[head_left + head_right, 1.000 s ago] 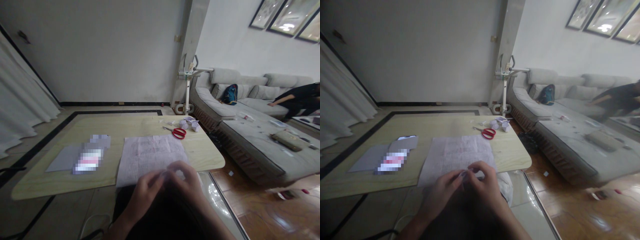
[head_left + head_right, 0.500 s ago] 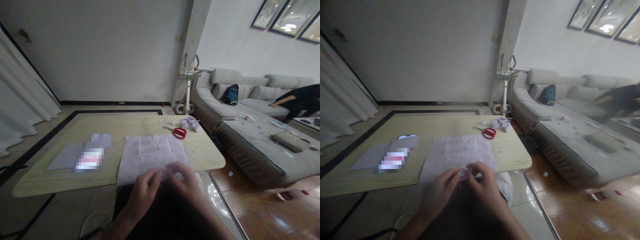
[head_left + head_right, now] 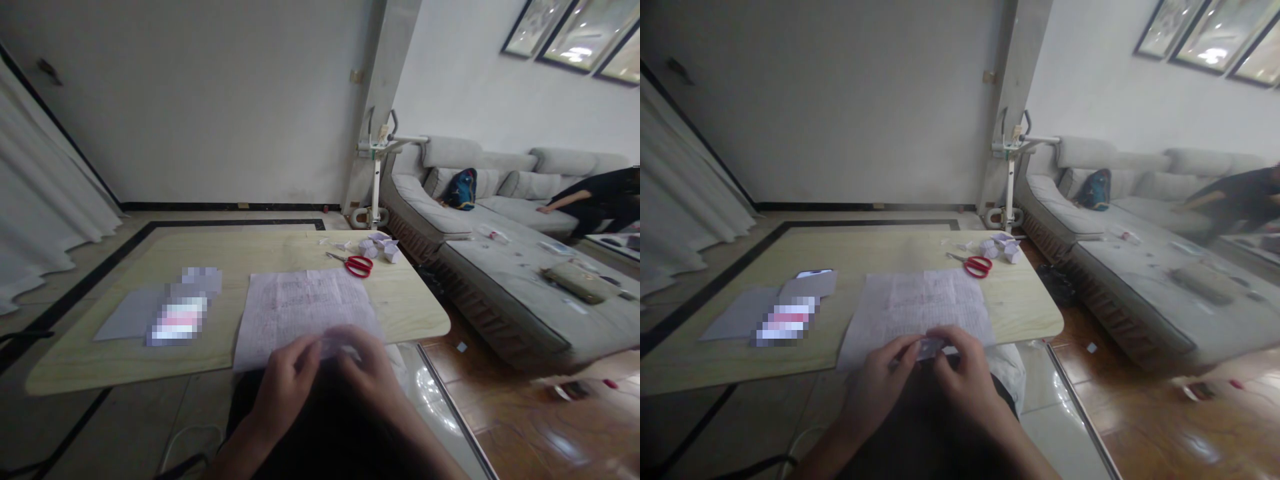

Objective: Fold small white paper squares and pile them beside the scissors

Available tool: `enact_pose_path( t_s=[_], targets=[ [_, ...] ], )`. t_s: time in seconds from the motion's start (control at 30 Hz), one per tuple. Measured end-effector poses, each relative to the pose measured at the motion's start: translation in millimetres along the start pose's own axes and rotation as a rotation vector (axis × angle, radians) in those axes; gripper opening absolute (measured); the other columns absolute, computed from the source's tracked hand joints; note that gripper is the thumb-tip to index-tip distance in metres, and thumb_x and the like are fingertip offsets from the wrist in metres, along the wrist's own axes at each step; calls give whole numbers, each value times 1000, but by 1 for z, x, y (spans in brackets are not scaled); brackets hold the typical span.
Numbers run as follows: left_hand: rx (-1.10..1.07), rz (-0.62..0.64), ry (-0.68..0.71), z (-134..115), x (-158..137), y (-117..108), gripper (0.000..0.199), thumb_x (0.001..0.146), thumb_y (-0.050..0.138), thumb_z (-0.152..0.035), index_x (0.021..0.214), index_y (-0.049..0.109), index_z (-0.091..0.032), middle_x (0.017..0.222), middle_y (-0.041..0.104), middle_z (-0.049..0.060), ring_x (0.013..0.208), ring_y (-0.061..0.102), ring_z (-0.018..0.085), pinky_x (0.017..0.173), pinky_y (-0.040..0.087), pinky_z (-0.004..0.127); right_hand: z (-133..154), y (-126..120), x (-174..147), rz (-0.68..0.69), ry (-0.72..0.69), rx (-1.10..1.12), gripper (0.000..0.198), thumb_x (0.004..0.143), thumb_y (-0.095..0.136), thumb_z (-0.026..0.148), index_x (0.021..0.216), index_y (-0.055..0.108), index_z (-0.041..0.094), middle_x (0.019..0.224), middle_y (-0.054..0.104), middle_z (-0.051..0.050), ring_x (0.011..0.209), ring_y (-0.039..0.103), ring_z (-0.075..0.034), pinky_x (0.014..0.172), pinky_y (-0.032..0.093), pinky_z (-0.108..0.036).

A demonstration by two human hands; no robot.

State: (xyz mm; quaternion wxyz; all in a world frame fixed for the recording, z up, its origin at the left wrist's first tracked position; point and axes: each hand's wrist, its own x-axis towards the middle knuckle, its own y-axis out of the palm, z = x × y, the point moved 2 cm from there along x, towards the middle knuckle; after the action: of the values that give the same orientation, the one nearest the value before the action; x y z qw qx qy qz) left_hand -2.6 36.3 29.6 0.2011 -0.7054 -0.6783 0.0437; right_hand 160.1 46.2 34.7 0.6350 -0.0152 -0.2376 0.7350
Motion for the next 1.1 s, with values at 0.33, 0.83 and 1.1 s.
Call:
enact_pose_path(
  t_s=[0.33, 0.83, 1.1],
  targets=[
    [-50, 63, 4, 5, -3, 6, 33, 83, 65, -22, 115, 72, -22, 109, 76, 7, 97, 71, 23, 88, 55, 31, -3, -1, 3, -129, 3, 20, 25, 83, 51, 16, 93, 73, 17, 89, 78, -7, 83, 72, -22, 74, 56, -32],
    [-240, 48, -115, 9, -7, 2, 22, 88, 60, -28, 108, 69, -22, 104, 76, 3, 91, 72, 19, 84, 57, 28, 5, 0, -2, -219, -181, -162, 15, 85, 59, 14, 89, 73, 17, 83, 78, -6, 74, 73, -19, 69, 56, -25],
    [-163, 77, -96, 9, -6, 1, 24, 90, 57, -25, 110, 68, -21, 109, 75, 5, 100, 70, 21, 90, 55, 31, 5, -4, -1, -168, -170, -194, 14, 85, 60, 13, 89, 73, 18, 83, 77, -4, 73, 73, -18, 68, 56, -25]
  ],
)
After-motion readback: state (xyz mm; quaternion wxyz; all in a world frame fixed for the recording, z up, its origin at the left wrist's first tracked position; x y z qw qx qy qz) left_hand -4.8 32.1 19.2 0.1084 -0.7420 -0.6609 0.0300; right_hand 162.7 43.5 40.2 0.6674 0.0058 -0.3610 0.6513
